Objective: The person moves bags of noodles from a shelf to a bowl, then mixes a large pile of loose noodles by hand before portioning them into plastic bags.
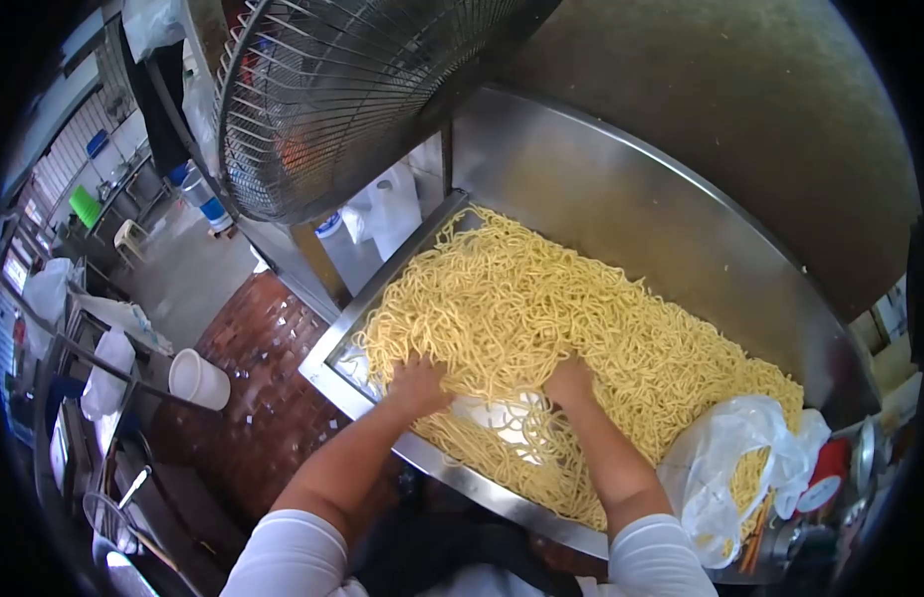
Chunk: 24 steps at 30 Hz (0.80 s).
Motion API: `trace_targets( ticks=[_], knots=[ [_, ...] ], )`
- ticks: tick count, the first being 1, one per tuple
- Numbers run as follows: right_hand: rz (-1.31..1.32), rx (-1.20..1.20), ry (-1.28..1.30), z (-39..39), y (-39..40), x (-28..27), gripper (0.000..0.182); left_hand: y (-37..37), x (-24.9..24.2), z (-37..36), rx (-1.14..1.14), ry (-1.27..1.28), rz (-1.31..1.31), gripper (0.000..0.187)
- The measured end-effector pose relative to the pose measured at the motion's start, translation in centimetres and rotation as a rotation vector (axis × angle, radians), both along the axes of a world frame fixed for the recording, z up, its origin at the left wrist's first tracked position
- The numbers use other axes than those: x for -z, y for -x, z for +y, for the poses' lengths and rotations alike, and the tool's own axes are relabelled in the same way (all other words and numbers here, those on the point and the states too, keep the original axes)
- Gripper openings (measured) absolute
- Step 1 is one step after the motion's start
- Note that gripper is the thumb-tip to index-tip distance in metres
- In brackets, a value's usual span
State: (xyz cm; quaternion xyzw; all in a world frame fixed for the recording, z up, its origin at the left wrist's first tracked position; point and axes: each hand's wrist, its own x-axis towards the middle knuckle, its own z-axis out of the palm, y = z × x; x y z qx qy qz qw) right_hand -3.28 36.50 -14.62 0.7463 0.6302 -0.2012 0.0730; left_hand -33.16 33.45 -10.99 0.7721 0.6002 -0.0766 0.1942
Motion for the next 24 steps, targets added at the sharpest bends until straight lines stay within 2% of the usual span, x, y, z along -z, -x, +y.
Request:
trace_targets(
  ticks=[3, 5, 6, 8, 9, 10, 11, 12, 13, 14, 16, 18, 19, 21, 22, 24],
  knots=[
    [0.082, -0.096, -0.125, -5.9, 1.2, -2.1, 0.054, 1.0, -1.0, -0.6, 0.063, 0.048, 0.007, 0.069],
    [-0.057, -0.280, -0.297, -8.9, 1.1, -2.7, 0.046, 1.5, -0.4, -2.4, 0.149, 0.006, -0.070, 0.071],
    [-0.064, -0.275, -0.298, -8.5, 0.4, -3.6, 0.046, 1.5, 0.5, -3.1, 0.160, -0.024, -0.091, 0.073],
    [0.150, -0.281, 0.166, -6.4, -1.2, -7.8, 0.044, 1.3, -0.3, -3.1, 0.218, 0.061, -0.087, 0.074],
    [0.150, -0.265, 0.158, -5.9, -1.7, -9.8, 0.044, 1.1, -0.9, -3.0, 0.264, 0.146, -0.079, 0.074],
    [0.167, -0.240, 0.146, -5.3, -2.0, -11.9, 0.044, 1.1, -1.7, -2.2, 0.329, 0.155, -0.070, 0.066],
    [0.186, -0.218, 0.134, -4.6, -2.5, -13.3, 0.045, 0.7, -3.2, -0.4, 0.341, 0.147, -0.068, 0.066],
    [0.186, -0.210, 0.127, -4.0, -3.2, -14.1, 0.045, 0.3, -4.8, 1.8, 0.349, 0.305, -0.045, 0.061],
    [0.304, -0.165, 0.044, -3.4, -4.0, -14.6, 0.045, -0.1, -6.1, 3.1, 0.352, 0.464, -0.023, 0.056],
    [0.420, -0.122, -0.038, -3.0, -4.6, -14.9, 0.046, 0.2, -7.4, 3.0, 0.257, 0.150, -0.116, 0.048],
    [0.344, -0.077, -0.146, -2.2, -5.6, -15.1, 0.045, -1.2, -9.0, 5.8, 0.206, -0.057, -0.125, 0.046],
    [0.261, 0.022, -0.280, -1.2, -6.2, -14.9, 0.048, -3.1, -10.3, 9.4, 0.178, -0.012, -0.142, 0.044],
    [0.264, 0.027, -0.283, -0.6, -6.8, -14.2, 0.048, -4.0, -9.8, 10.9, 0.183, -0.014, -0.138, 0.044],
    [0.216, -0.003, -0.491, 1.0, -8.6, -11.9, 0.040, -6.0, -7.3, 14.4, 0.104, -0.144, -0.151, 0.045],
    [0.221, 0.004, -0.492, 1.8, -10.0, -11.2, 0.040, -7.2, -6.0, 16.0, 0.077, -0.147, -0.141, 0.050],
    [0.106, 0.091, -0.528, 3.2, -14.6, -10.1, 0.037, -9.7, -6.5, 16.3, 0.141, -0.120, -0.153, 0.056]
  ],
)
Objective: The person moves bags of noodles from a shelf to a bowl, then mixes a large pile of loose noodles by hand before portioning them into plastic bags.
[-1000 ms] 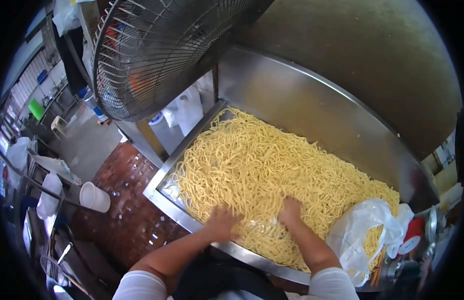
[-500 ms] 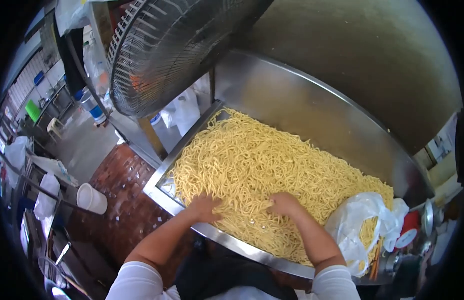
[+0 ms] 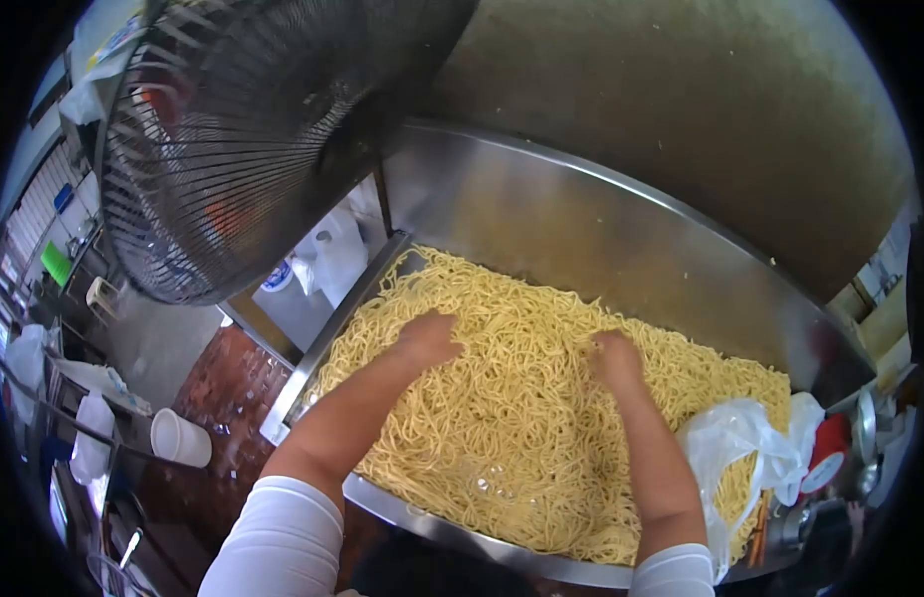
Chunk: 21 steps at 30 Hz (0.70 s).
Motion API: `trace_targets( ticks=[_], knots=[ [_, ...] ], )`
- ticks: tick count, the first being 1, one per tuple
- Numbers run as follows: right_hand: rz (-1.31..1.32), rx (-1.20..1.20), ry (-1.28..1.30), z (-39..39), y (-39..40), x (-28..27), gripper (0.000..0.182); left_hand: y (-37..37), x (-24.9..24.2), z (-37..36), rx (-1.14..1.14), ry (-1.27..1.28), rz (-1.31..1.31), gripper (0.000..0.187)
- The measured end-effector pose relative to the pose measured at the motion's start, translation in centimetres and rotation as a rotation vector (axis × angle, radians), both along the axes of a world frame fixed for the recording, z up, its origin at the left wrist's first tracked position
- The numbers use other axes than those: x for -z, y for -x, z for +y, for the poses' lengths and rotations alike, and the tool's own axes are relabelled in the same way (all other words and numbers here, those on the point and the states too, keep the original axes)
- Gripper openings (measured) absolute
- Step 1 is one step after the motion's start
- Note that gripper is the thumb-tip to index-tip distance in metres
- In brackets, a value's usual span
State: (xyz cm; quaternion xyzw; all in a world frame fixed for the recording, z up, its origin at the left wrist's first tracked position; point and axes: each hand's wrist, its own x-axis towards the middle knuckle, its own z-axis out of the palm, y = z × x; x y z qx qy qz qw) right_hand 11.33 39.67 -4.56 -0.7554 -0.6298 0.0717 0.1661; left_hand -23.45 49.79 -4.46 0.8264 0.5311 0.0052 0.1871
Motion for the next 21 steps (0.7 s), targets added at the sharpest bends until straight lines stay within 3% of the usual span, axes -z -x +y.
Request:
trace_targets(
  ticks=[2, 4, 5, 7, 10, 12, 14, 16, 17, 18, 19, 20, 21],
  knots=[
    [-0.328, 0.253, 0.324, 1.7, -6.3, 0.3, 0.034, -2.5, 1.5, -0.4, 0.069, 0.040, -0.003, 0.063],
    [-0.366, 0.428, 0.505, 0.5, -12.7, 1.9, 0.037, -4.3, 4.6, -2.2, 0.177, 0.175, 0.093, 0.078],
    [-0.359, 0.430, 0.510, -0.4, -14.0, 3.5, 0.037, -5.3, 4.5, -3.8, 0.183, 0.205, 0.172, 0.082],
    [-0.235, 0.595, 0.150, -2.1, -16.0, 7.2, 0.033, -6.1, 3.3, -6.2, 0.201, 0.228, 0.261, 0.086],
    [-0.086, 0.564, 0.122, 0.0, -19.6, 10.2, 0.038, -5.0, 5.2, -7.0, 0.322, 0.289, 0.253, 0.085],
    [-0.012, 0.557, 0.126, 1.0, -18.1, 8.4, 0.040, -4.2, 7.6, -6.9, 0.337, 0.211, 0.093, 0.082],
    [0.040, 0.487, 0.199, 1.8, -16.1, 7.4, 0.044, -4.6, 8.3, -6.5, 0.354, 0.187, 0.104, 0.082],
    [0.298, 0.346, 0.172, 2.2, -10.4, 6.5, 0.042, -4.8, 8.3, -6.5, 0.370, 0.154, 0.106, 0.082],
    [0.233, 0.369, 0.339, 3.8, -9.8, 9.9, 0.041, -5.0, 8.1, -6.4, 0.374, 0.155, 0.083, 0.079],
    [0.408, 0.356, 0.206, 3.2, -3.7, 6.4, 0.041, -5.5, 7.9, -6.1, 0.381, 0.151, 0.060, 0.077],
    [0.522, 0.097, 0.161, 3.8, -0.7, 6.5, 0.047, -5.8, 8.0, -5.9, 0.396, 0.137, 0.054, 0.077],
    [0.579, 0.043, 0.170, 3.4, 2.6, 5.0, 0.054, -5.8, 8.7, -5.9, 0.378, 0.087, 0.100, 0.073],
    [0.459, 0.014, 0.349, 4.3, 4.8, 4.5, 0.057, -5.5, 10.0, -5.9, 0.360, 0.041, 0.148, 0.068]
  ],
)
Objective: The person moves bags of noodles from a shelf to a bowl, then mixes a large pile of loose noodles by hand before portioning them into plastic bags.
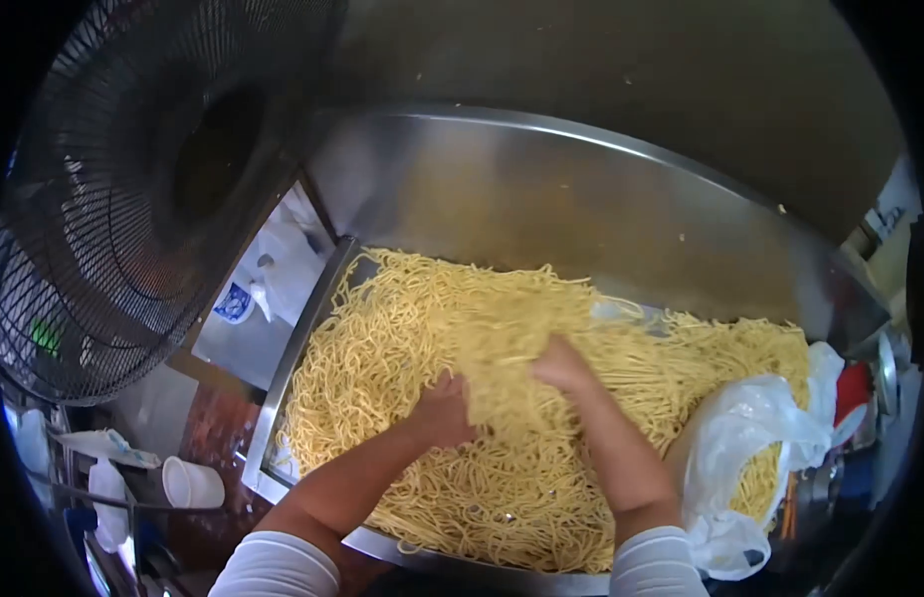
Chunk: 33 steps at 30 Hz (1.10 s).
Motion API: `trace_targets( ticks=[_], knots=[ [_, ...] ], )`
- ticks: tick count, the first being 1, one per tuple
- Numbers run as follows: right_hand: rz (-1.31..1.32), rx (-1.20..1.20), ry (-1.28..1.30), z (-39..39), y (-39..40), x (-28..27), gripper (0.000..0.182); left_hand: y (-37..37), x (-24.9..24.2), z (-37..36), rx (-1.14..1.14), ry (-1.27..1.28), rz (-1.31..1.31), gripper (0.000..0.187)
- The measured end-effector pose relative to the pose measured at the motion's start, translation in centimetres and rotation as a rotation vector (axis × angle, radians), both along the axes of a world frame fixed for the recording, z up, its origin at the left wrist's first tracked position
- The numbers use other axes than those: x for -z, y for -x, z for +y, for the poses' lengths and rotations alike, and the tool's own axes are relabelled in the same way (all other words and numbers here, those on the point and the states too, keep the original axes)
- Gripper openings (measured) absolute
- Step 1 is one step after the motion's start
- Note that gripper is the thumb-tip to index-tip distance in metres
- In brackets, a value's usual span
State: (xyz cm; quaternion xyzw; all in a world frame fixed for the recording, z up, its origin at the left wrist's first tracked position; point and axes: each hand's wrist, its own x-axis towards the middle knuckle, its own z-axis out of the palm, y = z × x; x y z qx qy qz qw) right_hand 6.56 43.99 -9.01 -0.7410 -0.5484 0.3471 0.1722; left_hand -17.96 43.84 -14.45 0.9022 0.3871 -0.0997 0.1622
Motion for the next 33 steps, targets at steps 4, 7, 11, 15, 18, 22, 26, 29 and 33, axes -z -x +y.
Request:
trace_targets(
  ticks=[4, 7, 11, 15, 18, 22, 26, 29, 33],
  knots=[
    [0.058, -0.144, -0.208, 0.1, -1.7, 1.7, 0.068, 4.1, 4.0, 4.8, 0.058, -0.008, 0.280, 0.049],
    [-0.312, 0.146, 0.197, 0.5, -6.0, 0.6, 0.082, 2.7, -3.9, 5.6, -0.154, 0.069, 0.199, 0.037],
    [-0.483, 0.046, -0.064, -7.0, 1.8, 2.0, 0.084, 3.3, -0.4, 4.7, -0.254, -0.461, -0.099, 0.032],
    [-0.552, -0.259, 0.197, -8.6, 5.5, 1.1, 0.084, 0.8, 0.6, 0.1, -0.014, 0.167, 0.230, 0.040],
    [-0.253, -0.146, 0.530, -0.3, 1.4, 3.3, 0.068, 0.4, -2.9, -4.3, 0.074, 0.049, 0.237, 0.073],
    [-0.652, -0.083, 0.233, -2.2, 3.0, 4.7, 0.053, 3.2, -6.5, 0.6, -0.129, 0.134, 0.226, 0.083],
    [-0.529, -0.122, -0.019, -14.2, 6.5, 2.7, 0.075, 9.8, -6.1, -2.7, -0.380, -0.050, -0.035, 0.088],
    [-0.461, -0.129, 0.043, -18.6, 8.1, 1.4, 0.081, 12.0, -3.8, -10.5, -0.352, -0.179, -0.040, 0.085],
    [-0.571, -0.156, 0.115, -16.7, 8.6, 2.8, 0.075, 9.5, -4.9, -12.0, -0.155, 0.363, 0.042, 0.079]
  ],
)
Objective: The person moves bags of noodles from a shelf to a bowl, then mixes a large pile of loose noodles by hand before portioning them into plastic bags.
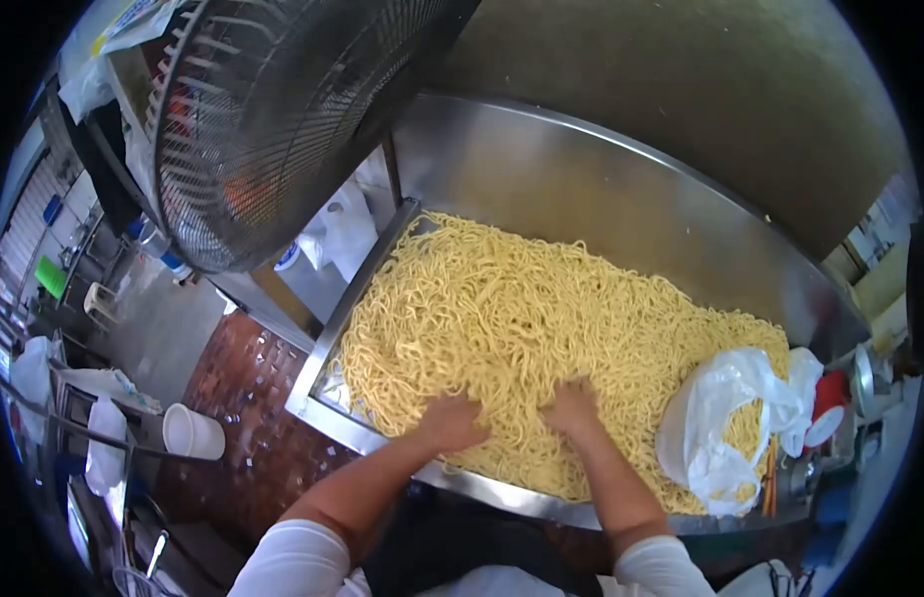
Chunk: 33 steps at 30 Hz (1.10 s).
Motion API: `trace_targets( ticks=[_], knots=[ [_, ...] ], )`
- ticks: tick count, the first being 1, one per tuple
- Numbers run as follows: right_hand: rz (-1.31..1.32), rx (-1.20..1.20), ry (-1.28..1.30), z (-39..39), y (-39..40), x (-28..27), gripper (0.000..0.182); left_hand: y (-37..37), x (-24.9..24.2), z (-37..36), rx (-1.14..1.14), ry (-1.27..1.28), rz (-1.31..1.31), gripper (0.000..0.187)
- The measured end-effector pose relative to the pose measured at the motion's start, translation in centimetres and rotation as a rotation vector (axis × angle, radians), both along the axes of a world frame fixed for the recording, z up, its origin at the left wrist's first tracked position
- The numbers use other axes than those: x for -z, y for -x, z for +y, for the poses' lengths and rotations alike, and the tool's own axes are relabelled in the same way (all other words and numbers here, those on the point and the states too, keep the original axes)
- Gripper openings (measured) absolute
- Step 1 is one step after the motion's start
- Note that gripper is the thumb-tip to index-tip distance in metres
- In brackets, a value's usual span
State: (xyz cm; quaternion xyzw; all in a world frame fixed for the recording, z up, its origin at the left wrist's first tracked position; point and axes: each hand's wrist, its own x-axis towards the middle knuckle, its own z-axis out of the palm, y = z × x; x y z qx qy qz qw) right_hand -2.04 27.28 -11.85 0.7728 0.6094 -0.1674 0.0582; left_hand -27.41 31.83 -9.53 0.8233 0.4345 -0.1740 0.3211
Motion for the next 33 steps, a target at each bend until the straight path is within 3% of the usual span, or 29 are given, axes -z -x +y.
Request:
trace_targets(
  ticks=[1, 3, 5, 6, 8, 9, 10, 13, 19, 21, 23, 24, 26, 29, 31, 33],
  knots=[
    [0.007, -0.037, 0.062, 1.7, -0.3, -0.1, 0.069, 0.2, 0.2, 0.4, 0.007, 0.003, -0.008, 0.079],
    [0.004, -0.062, 0.129, 2.4, -0.5, -1.6, 0.064, 1.2, 0.9, 1.4, -0.006, -0.069, -0.334, 0.073],
    [0.358, 0.144, -0.022, 0.9, 0.3, -4.6, 0.058, 3.0, -0.9, 1.5, -0.116, -0.082, -0.510, 0.066],
    [0.459, 0.126, -0.150, -0.8, 0.4, -5.3, 0.060, 4.3, -1.3, 1.6, -0.186, -0.083, -0.599, 0.063],
    [0.428, 0.077, -0.249, -3.9, -1.4, -3.7, 0.061, 8.0, -0.6, 1.3, -0.349, -0.059, -0.634, 0.060],
    [0.414, -0.014, -0.340, -5.5, -2.2, -3.2, 0.062, 10.0, 2.3, 1.5, -0.369, -0.162, -0.626, 0.057],
    [0.481, 0.156, -0.288, -7.1, -2.6, -3.8, 0.058, 11.3, 0.6, 0.1, -0.451, -0.231, -0.638, 0.057],
    [0.542, 0.335, -0.316, -10.3, -4.3, -7.9, 0.058, 14.6, -1.0, -2.0, -0.494, -0.287, -0.574, 0.055],
    [-0.073, 0.286, -0.844, -15.7, -11.5, -15.2, 0.056, 15.3, -1.8, -3.4, -0.580, -0.374, -0.683, 0.051],
    [-0.418, 0.430, -0.841, -18.3, -13.4, -18.5, 0.064, 15.0, -2.2, -3.4, -0.537, -0.351, -0.709, 0.051],
    [-0.450, 0.665, -0.703, -21.3, -15.9, -19.6, 0.067, 14.6, -2.6, -3.6, -0.513, -0.333, -0.733, 0.050],
    [-0.447, 0.653, -0.707, -22.4, -17.0, -19.3, 0.067, 14.4, -2.9, -3.8, -0.502, -0.307, -0.736, 0.050],
    [-0.237, 0.765, -0.781, -23.1, -18.3, -17.7, 0.066, 14.1, -3.5, -4.2, -0.525, -0.299, -0.728, 0.049],
    [-0.129, 0.625, -0.855, -20.5, -15.7, -16.0, 0.064, 13.4, -4.0, -5.0, -0.569, -0.252, -0.708, 0.048],
    [-0.055, 0.536, -0.852, -17.9, -13.6, -16.2, 0.060, 12.8, -4.2, -5.3, -0.434, -0.326, -0.643, 0.048],
    [0.179, 0.429, -0.932, -15.4, -11.9, -16.2, 0.054, 12.0, -6.1, -6.1, -0.534, -0.155, -0.692, 0.048]
  ],
)
